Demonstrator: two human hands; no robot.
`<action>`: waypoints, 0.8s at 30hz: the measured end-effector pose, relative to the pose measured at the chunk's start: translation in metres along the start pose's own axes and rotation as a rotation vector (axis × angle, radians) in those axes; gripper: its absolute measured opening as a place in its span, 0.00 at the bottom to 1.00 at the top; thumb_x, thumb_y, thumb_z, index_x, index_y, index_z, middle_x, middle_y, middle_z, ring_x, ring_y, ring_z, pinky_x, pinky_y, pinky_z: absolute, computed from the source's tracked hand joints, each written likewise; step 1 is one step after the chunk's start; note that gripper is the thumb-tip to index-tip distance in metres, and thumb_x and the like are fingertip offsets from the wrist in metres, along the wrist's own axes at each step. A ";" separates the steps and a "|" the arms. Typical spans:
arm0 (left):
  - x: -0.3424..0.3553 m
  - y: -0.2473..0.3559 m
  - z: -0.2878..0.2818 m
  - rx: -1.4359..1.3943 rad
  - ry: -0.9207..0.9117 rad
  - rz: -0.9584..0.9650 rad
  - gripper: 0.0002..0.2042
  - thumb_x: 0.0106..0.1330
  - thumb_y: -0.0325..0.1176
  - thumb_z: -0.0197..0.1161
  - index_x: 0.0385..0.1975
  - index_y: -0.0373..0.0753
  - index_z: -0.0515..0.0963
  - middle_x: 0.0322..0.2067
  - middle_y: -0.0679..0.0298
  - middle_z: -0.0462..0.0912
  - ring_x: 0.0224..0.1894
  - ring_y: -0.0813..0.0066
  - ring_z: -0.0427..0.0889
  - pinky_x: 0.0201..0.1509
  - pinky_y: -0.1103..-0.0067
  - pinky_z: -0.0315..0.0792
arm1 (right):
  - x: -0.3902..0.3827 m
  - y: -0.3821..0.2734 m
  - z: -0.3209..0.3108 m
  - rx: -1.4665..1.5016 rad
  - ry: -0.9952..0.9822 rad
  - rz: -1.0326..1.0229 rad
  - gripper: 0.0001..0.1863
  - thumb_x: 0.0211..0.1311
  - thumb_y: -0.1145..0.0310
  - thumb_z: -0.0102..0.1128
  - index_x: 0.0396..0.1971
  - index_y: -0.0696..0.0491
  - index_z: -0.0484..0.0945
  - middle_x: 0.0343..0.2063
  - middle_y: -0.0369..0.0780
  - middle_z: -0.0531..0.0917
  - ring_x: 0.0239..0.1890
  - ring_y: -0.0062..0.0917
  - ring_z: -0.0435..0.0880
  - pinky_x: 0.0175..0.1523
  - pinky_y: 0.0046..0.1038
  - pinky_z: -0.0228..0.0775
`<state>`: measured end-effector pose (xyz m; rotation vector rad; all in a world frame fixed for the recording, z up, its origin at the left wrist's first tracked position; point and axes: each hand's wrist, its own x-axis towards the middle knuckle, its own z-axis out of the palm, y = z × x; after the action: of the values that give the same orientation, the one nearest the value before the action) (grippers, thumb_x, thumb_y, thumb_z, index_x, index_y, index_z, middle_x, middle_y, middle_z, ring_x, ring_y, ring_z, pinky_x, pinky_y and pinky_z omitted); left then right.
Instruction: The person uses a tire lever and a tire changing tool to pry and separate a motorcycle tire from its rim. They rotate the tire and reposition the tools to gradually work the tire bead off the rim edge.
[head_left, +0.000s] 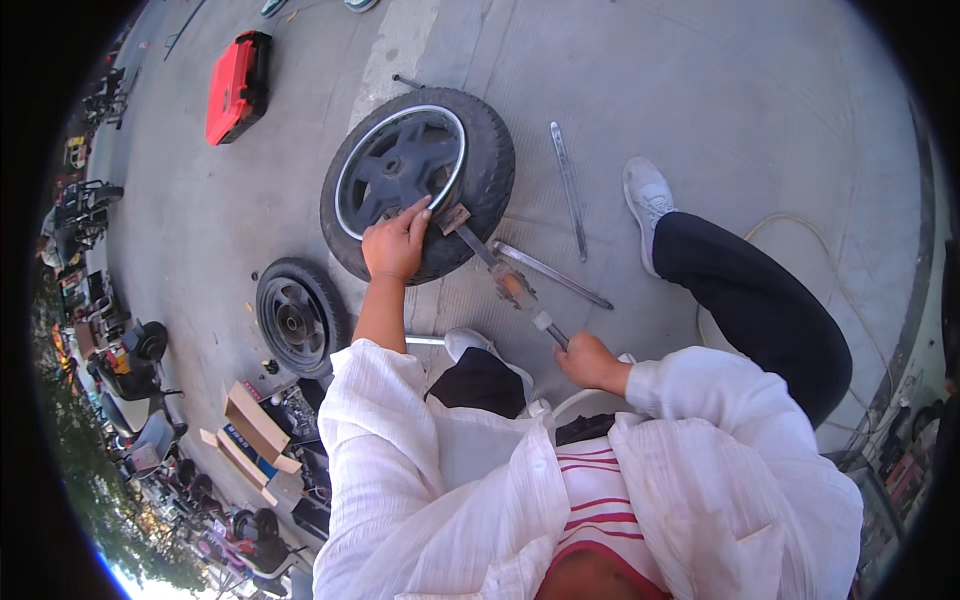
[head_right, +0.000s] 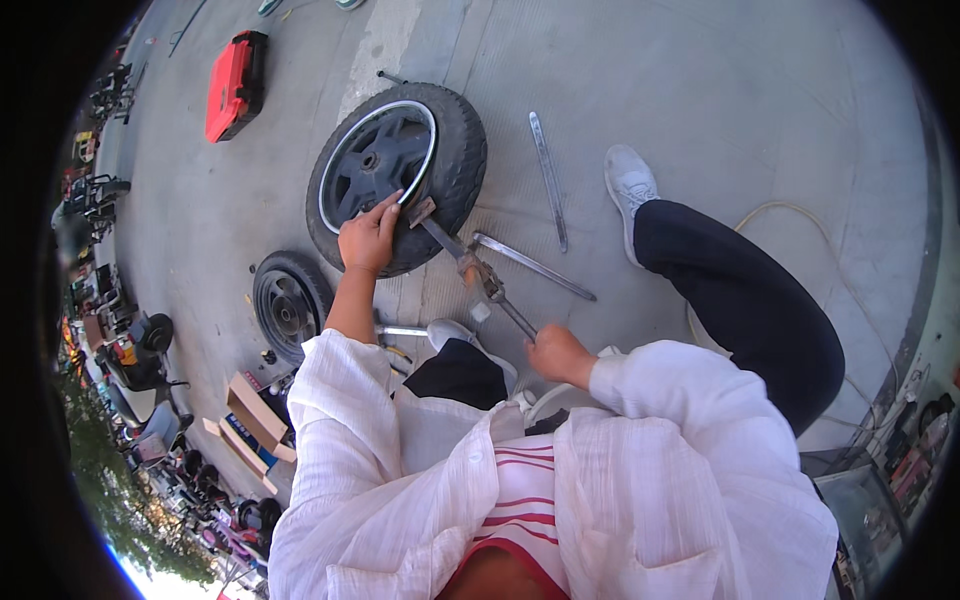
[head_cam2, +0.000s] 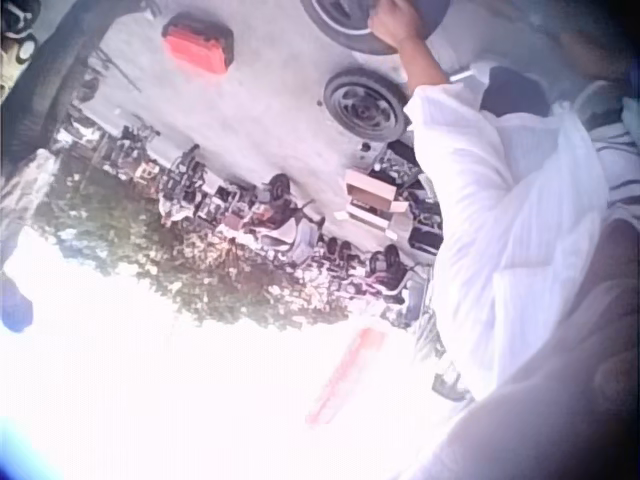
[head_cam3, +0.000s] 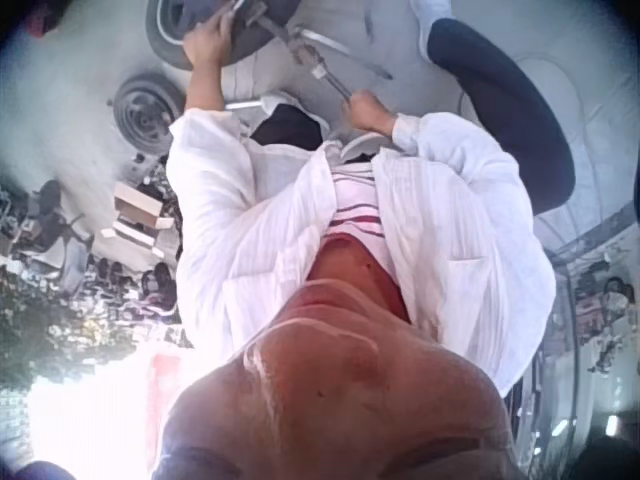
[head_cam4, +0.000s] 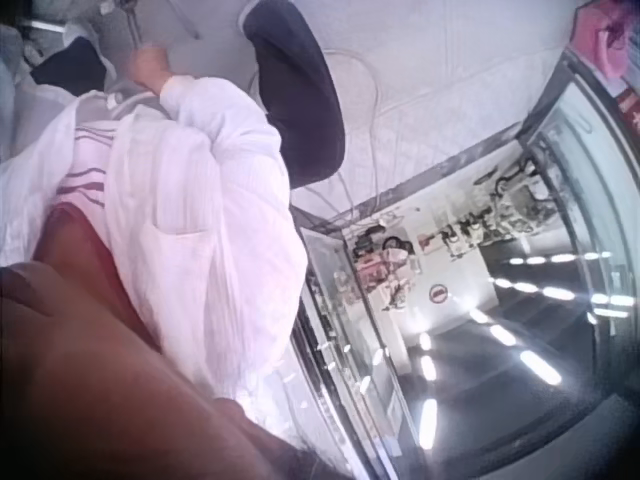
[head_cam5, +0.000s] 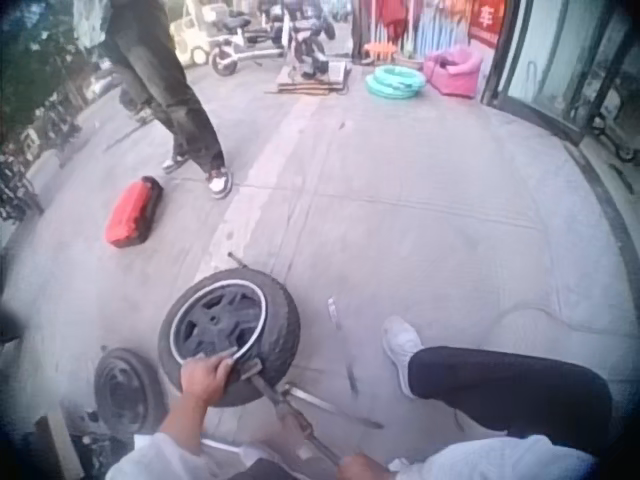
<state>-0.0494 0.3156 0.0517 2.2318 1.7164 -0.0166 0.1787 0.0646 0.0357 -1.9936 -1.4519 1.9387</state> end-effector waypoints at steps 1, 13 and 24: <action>0.000 -0.001 -0.002 0.006 0.011 0.005 0.15 0.67 0.52 0.50 0.48 0.63 0.81 0.30 0.57 0.84 0.35 0.60 0.83 0.43 0.70 0.71 | -0.014 -0.017 -0.015 -0.036 -0.066 0.015 0.20 0.61 0.58 0.54 0.28 0.63 0.80 0.25 0.58 0.80 0.33 0.53 0.80 0.42 0.46 0.73; -0.001 -0.011 0.001 -0.011 -0.009 -0.005 0.17 0.67 0.54 0.49 0.49 0.63 0.80 0.32 0.57 0.85 0.37 0.60 0.83 0.44 0.69 0.71 | 0.015 0.013 0.042 -0.088 0.367 0.056 0.18 0.62 0.60 0.52 0.25 0.61 0.80 0.24 0.56 0.80 0.32 0.55 0.79 0.42 0.48 0.71; -0.002 0.018 -0.002 0.052 0.009 -0.033 0.16 0.65 0.57 0.51 0.44 0.65 0.82 0.29 0.58 0.85 0.35 0.56 0.83 0.42 0.67 0.74 | 0.036 0.044 0.023 -0.024 0.382 0.108 0.13 0.58 0.62 0.55 0.27 0.56 0.81 0.27 0.53 0.82 0.33 0.50 0.81 0.42 0.45 0.74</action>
<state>-0.0338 0.3102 0.0582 2.2430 1.7766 -0.0596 0.1791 0.0472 -0.0230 -2.3308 -1.2993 1.4619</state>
